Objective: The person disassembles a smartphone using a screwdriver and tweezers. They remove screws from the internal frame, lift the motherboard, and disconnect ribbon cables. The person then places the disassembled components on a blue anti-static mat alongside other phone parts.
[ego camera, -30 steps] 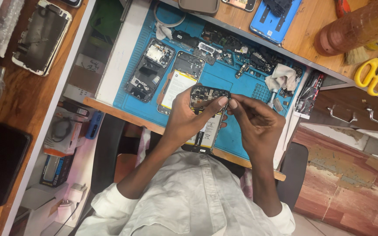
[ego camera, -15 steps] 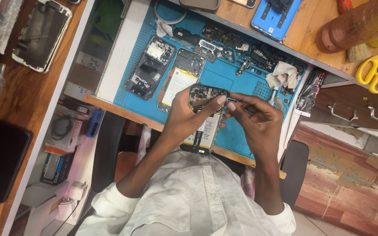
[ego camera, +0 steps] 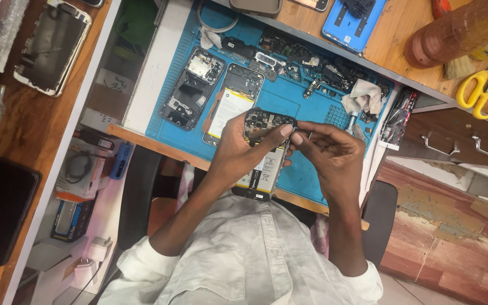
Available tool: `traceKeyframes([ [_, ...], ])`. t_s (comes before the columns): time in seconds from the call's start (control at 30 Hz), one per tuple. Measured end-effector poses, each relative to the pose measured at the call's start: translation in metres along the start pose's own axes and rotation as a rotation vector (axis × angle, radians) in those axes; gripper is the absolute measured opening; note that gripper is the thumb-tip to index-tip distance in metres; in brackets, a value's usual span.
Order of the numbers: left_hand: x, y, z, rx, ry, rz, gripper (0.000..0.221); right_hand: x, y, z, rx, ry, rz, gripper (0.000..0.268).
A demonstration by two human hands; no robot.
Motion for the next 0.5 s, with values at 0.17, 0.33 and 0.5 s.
traceKeyframes([
  [0.17, 0.0014, -0.0018, -0.0032, 0.000, 0.048, -0.018, 0.042, 0.0037, 0.0031, 0.0018, 0.006, -0.008, 0.056, 0.025],
  [0.33, 0.0024, -0.0011, -0.0031, -0.022, 0.015, -0.013, 0.042, 0.0000, 0.0021, 0.0015, -0.024, -0.019, 0.040, 0.026],
  [0.5, 0.0034, -0.0021, -0.0014, -0.006, 0.005, -0.010, 0.041, -0.0036, 0.0001, -0.0023, 0.010, 0.015, 0.023, 0.024],
])
Point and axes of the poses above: each hand's wrist, its own y-axis towards the middle knuckle, its own x-axis out of the back of the hand, z = x × y, the point moved 1 cm from there along y, towards the middle knuckle, and after that the axes turned 1 degree about x, right-handed, at the moved point
